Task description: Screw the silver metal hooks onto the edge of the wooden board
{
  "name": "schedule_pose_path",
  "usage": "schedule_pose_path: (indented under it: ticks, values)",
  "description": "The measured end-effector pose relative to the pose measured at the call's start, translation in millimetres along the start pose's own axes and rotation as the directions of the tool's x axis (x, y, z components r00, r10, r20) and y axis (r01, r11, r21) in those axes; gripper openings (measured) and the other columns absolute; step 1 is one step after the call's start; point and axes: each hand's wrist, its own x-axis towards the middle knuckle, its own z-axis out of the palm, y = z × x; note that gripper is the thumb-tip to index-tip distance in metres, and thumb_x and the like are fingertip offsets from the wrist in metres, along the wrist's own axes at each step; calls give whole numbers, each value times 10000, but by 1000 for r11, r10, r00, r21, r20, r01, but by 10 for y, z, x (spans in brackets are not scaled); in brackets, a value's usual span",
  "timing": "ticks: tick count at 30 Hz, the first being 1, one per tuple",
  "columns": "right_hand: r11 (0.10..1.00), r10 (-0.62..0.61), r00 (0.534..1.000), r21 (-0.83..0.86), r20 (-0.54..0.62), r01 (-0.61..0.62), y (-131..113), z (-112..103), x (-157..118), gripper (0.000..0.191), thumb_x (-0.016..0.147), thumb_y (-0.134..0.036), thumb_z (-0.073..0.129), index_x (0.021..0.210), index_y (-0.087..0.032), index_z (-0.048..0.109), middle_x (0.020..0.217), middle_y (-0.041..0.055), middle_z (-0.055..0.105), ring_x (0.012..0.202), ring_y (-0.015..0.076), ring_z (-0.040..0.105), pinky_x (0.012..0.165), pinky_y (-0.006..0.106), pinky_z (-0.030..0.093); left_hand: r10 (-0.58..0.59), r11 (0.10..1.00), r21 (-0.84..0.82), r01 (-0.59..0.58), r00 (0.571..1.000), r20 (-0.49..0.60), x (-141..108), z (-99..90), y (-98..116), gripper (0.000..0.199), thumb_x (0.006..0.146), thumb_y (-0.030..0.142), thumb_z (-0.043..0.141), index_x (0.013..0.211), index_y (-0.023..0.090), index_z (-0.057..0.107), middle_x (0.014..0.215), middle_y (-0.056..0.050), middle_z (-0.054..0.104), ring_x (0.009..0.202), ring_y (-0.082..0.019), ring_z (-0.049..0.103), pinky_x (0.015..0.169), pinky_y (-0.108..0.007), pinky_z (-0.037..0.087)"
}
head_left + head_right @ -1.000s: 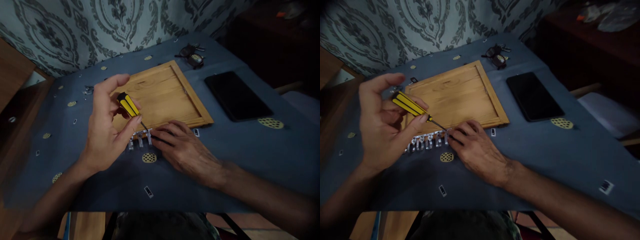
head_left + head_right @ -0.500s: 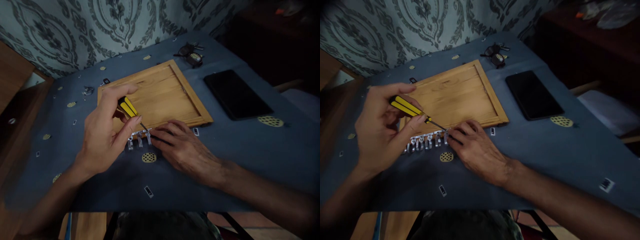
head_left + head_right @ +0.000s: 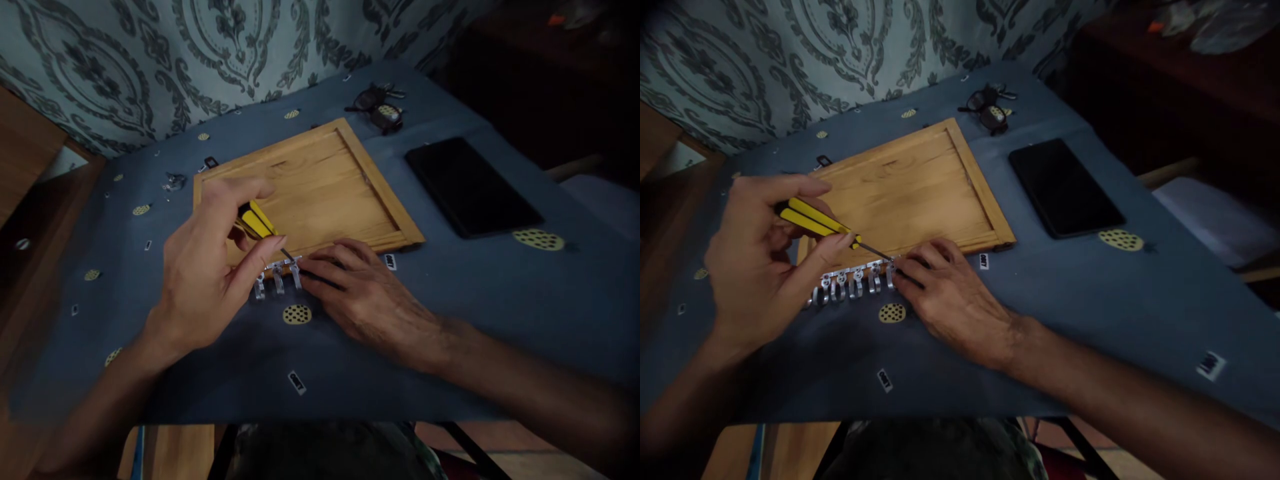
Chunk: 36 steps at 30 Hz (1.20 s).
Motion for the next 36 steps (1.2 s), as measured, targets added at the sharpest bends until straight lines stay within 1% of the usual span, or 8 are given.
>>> schedule_pose_path:
  ticks: [3, 6, 10, 14, 21, 26, 31, 36]
  values:
    - [1000, 5, 1000, 2, 12, -5, -4, -20, 5, 294, 942, -72, 495, 1111, -154, 721, 1160, 96, 765, 1058, 262, 625, 975, 476, 494, -24, 999, -45, 25, 999, 30, 8, -32, -15, 439, 939, 246, 661, 1348, 310, 515, 1270, -31, 659, 1052, -219, 691, 857, -396, 639]
    - [1000, 18, 999, 2, 42, -18, -14, -43, 6, 296, 923, -63, 522, 1115, -160, 724, 1174, 102, 761, 1067, 272, 623, 983, 487, 497, -44, 993, -105, 49, 998, 47, -4, -35, -46, 504, 930, 281, 666, 1395, 292, 472, 1283, -64, 652, 1050, -236, 693, 857, -427, 641]
    - [1000, 18, 998, -4, 55, -18, -20, -52, 6, 291, 927, -63, 519, 1116, -148, 723, 1182, 102, 759, 1061, 276, 624, 985, 492, 498, -60, 997, -50, 61, 998, 29, -17, -6, -61, 412, 932, 338, 685, 1315, 301, 538, 1227, -38, 654, 975, -213, 701, 770, -374, 633]
    - [1000, 12, 999, -4, 38, -12, -13, -40, 9, 287, 932, -70, 516, 1112, -158, 721, 1180, 95, 761, 1071, 276, 632, 988, 491, 499, 4, 1000, 10, -4, 1000, -17, 0, -4, -39, 395, 907, 328, 727, 1267, 293, 568, 1128, -6, 679, 842, -177, 689, 686, -331, 616]
    - [1000, 9, 1000, 7, 28, -10, -7, -37, 8, 269, 930, -64, 519, 1094, -146, 715, 1163, 98, 759, 1063, 264, 636, 983, 472, 496, -61, 992, -106, 69, 995, 73, 18, -73, -38, 423, 923, 241, 670, 1323, 290, 541, 1263, -40, 667, 973, -199, 693, 859, -405, 615]
    - [999, 29, 999, 18, 40, -29, -3, -15, -5, 303, 940, -75, 508, 1115, -195, 723, 1177, 81, 762, 1079, 260, 627, 994, 496, 479, -43, 997, -57, 46, 998, 46, 22, -152, -27, 489, 902, 222, 699, 1364, 271, 543, 1240, -42, 678, 990, -191, 686, 847, -365, 609]
    - [999, 36, 997, 20, 64, -37, -3, -25, -5, 270, 952, -95, 522, 1109, -178, 726, 1185, 86, 761, 1074, 264, 626, 998, 497, 485, -19, 999, 28, 19, 1000, 8, 43, -212, 76, 318, 916, 186, 669, 1205, 319, 657, 1225, -10, 655, 930, -164, 695, 791, -306, 646]
    - [999, 27, 997, -19, 74, -25, -19, -54, 10, 253, 966, -91, 513, 1099, -141, 722, 1179, 88, 764, 1076, 271, 627, 1006, 491, 492, -10, 1000, -3, 10, 999, 39, 28, -175, 83, 439, 916, 185, 672, 1335, 267, 574, 1199, -16, 680, 931, -149, 697, 801, -291, 635]
